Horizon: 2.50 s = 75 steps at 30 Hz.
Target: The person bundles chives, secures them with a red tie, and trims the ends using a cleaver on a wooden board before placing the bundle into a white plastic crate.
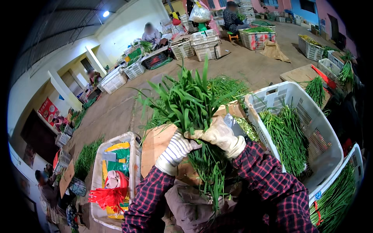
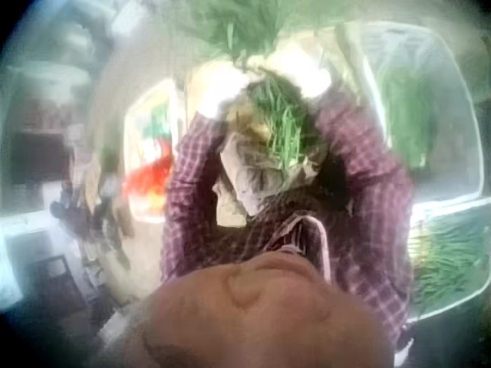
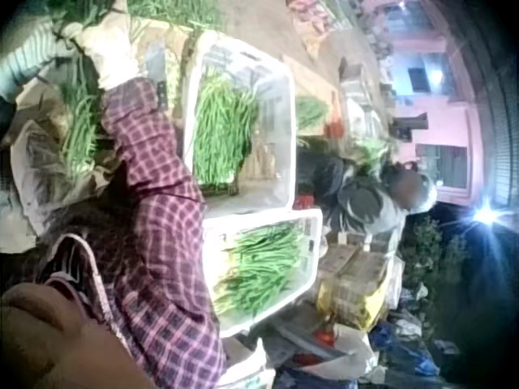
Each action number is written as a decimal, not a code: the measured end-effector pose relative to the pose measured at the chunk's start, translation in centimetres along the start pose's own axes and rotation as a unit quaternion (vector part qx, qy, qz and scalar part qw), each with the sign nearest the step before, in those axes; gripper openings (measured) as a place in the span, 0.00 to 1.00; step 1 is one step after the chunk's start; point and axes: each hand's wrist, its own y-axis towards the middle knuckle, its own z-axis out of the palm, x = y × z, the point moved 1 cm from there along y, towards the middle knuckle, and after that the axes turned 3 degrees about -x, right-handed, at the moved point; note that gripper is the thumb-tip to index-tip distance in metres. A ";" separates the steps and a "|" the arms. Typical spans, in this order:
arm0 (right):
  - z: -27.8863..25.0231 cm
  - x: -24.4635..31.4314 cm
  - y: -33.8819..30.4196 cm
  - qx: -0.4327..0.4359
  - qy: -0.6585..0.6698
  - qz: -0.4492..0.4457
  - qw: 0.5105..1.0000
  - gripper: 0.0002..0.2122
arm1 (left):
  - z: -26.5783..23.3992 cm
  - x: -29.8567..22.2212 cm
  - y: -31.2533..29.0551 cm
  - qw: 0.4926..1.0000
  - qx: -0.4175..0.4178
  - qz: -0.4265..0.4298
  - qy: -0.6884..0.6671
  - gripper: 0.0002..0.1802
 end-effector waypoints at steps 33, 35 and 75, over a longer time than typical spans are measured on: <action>-1.0 2.9 1.1 0.047 -0.001 -0.064 0.997 0.38 | -1.0 1.7 -0.6 0.991 -0.058 0.121 0.007 0.17; -0.9 2.0 1.2 0.017 0.020 -0.112 0.993 0.40 | -1.1 -0.3 -0.2 0.988 -0.034 -0.018 -0.149 0.15; 3.3 -12.3 -12.7 -0.062 -0.080 0.353 0.930 0.44 | -2.2 -0.7 2.0 0.813 -0.289 -0.203 -0.462 0.22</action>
